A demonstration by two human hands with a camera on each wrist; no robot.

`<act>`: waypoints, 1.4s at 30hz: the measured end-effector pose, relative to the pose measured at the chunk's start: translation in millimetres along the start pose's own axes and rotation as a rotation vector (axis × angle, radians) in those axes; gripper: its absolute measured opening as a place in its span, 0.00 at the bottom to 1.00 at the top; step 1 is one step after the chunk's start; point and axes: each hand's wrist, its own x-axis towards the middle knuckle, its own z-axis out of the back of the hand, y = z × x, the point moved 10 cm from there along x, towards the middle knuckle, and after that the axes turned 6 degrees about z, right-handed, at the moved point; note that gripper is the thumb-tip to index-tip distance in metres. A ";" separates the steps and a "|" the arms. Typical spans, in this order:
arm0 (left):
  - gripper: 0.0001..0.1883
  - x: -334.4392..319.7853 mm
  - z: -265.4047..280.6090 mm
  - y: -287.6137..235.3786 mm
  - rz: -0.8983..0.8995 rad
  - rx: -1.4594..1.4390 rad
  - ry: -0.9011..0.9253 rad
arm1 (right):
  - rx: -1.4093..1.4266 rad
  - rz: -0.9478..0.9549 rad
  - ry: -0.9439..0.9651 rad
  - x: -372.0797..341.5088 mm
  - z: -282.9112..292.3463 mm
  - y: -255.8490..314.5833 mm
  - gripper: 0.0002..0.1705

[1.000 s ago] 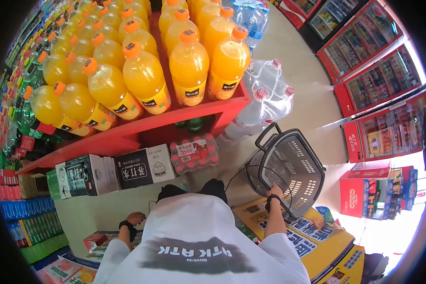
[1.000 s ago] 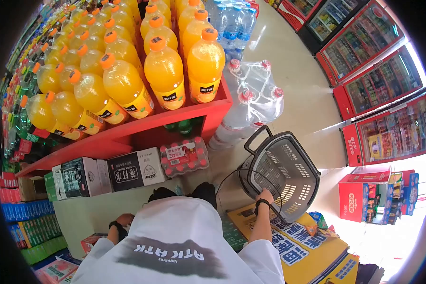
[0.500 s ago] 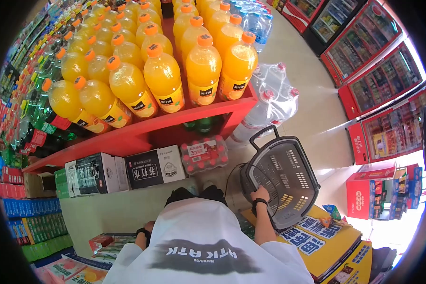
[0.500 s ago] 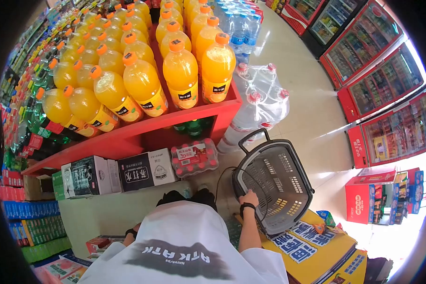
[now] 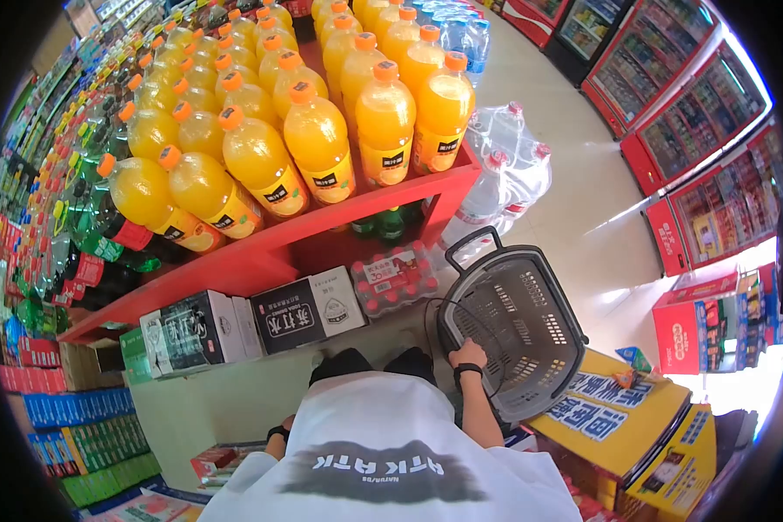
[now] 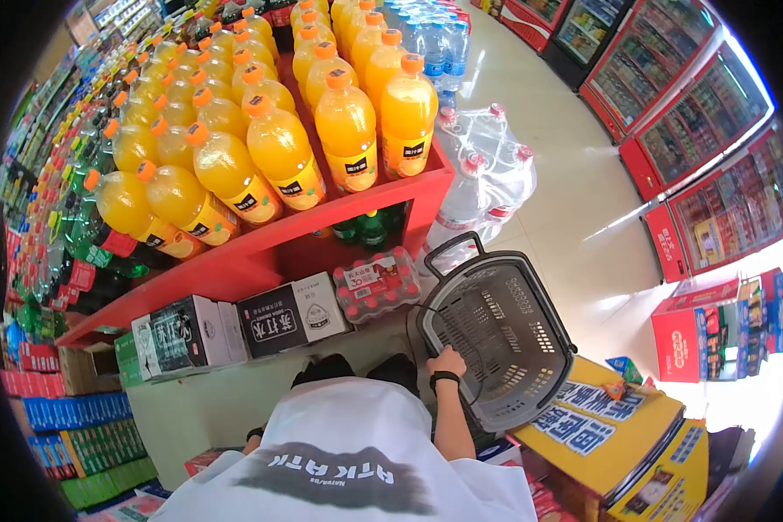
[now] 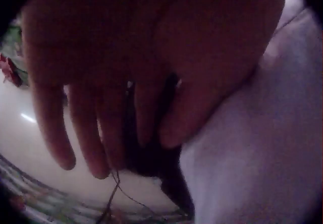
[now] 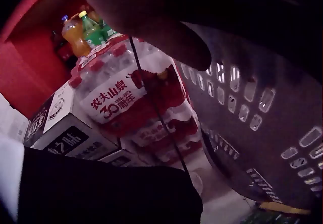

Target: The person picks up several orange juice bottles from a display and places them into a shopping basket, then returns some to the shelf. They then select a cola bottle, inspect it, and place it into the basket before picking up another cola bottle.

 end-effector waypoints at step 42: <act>0.22 0.7 108.6 289.3 0.104 0.169 0.063 | -0.034 0.017 0.053 -174.8 -155.1 147.0 0.24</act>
